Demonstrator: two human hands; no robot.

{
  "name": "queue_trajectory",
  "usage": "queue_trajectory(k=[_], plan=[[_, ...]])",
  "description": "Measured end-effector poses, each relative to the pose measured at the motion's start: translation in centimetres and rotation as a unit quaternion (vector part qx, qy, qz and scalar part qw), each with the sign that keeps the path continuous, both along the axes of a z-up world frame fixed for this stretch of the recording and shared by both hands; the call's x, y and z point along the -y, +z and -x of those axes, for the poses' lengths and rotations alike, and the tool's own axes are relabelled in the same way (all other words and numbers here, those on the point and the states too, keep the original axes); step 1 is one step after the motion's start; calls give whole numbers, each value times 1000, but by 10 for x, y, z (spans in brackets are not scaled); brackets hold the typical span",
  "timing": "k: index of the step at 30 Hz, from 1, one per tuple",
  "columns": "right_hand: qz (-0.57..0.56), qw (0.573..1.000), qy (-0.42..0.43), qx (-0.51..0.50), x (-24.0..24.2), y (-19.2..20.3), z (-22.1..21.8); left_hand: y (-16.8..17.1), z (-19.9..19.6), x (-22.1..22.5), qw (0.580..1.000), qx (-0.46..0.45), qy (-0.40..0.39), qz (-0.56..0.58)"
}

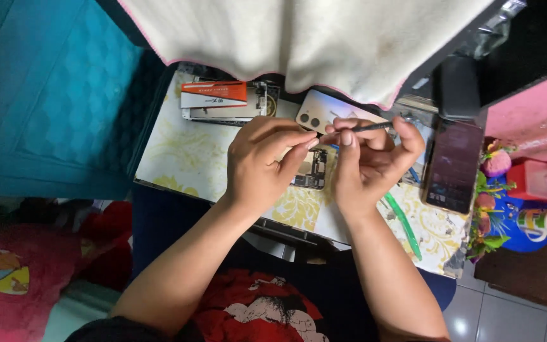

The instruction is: Disassembling a smartphone motherboard and internal components using a precision screwdriver and prying tools.

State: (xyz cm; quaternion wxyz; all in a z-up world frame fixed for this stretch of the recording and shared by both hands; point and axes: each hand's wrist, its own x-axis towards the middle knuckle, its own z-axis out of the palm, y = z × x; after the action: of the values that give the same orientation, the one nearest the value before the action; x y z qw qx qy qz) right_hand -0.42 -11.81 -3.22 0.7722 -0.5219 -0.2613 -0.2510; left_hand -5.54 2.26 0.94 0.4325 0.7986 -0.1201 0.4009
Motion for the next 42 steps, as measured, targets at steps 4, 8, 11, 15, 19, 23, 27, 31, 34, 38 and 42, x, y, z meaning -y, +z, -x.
queue_trajectory(k=[4, 8, 11, 15, 19, 23, 27, 31, 34, 38, 42], plan=[[-16, 1000, 15, -17, -8, 3, 5, 4, 0, -4, 1000, 6, -1, 4], [12, 1000, 9, -3, -8, 4, 4, 9, -1, -4, 1000, 26, -4, 0], [19, 1000, 6, 0, -8, 4, 5, 11, -2, -5, 1000, 24, -3, -4], [27, 1000, -1, 4, -8, 5, 5, 10, -2, -5, 1000, 25, -4, -9], [37, 999, -2, 4, -9, 5, 7, 10, -1, -7, 1000, 23, -13, -13], [35, 999, -5, 3, -9, 6, 8, 11, -1, -8, 999, 24, -12, -19], [37, 999, -8, 4, -9, 5, 9, 16, -1, -8, 999, 22, -17, -25], [42, 999, -1, 6, -8, 5, 8, 10, -1, -9, 999, 24, -7, -34], [46, 999, -1, 11, -9, 5, 6, 12, -2, -10, 999, 24, -8, -34], [38, 999, 2, 12, -10, 3, 5, 13, -1, -10, 999, 21, -10, -43], [41, 999, 0, 19, -10, 4, 6, 12, -2, -12, 998, 18, -4, -54]])
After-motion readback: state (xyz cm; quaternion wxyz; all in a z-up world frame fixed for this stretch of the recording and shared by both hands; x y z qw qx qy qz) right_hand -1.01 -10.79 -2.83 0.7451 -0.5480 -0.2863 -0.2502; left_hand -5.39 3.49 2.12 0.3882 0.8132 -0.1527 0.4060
